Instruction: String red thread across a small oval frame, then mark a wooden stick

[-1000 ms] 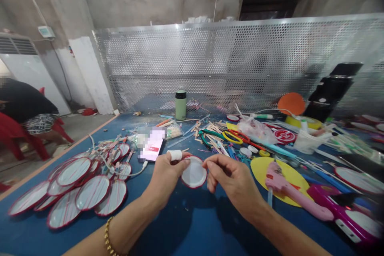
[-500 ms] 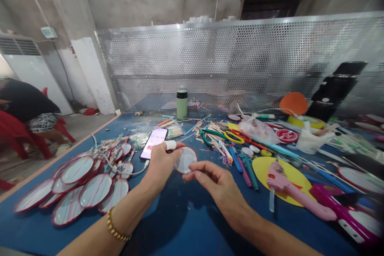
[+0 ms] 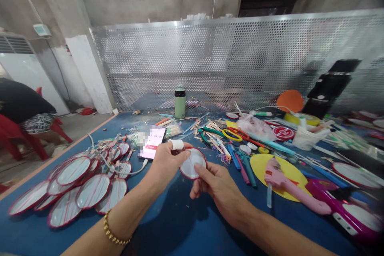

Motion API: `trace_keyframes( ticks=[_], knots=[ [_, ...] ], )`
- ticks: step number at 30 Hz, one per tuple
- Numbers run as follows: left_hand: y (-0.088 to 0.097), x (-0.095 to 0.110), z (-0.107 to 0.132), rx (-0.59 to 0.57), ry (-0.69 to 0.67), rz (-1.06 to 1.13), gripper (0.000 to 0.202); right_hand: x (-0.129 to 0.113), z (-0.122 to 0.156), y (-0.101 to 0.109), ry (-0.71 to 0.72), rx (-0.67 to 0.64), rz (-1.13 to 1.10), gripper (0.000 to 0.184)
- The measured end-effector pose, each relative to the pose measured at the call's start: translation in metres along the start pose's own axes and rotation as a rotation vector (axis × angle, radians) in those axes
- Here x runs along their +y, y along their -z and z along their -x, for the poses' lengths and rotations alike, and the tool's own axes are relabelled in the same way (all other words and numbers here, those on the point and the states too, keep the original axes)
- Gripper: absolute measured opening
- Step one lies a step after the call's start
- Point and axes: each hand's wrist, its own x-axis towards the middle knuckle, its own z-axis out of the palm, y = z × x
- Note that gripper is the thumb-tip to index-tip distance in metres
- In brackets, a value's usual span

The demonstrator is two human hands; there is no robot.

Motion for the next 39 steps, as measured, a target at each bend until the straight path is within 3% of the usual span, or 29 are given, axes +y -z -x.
trace_keyframes(
  ticks=[12,18,31,39],
  knots=[
    [0.012,0.003,0.001,-0.203,0.106,0.148,0.042,0.000,0.001,0.004,0.007,-0.001,-0.070,0.047],
    [0.014,0.005,0.000,-0.143,0.065,-0.041,0.020,-0.002,-0.001,0.006,0.034,0.067,-0.029,0.045],
    [0.002,0.002,0.005,-0.080,0.014,-0.030,0.019,-0.007,0.004,0.001,0.115,0.060,0.142,0.048],
    [0.005,0.002,0.003,0.028,-0.023,-0.098,0.017,-0.009,0.007,-0.001,0.068,-0.002,0.012,0.050]
  ],
)
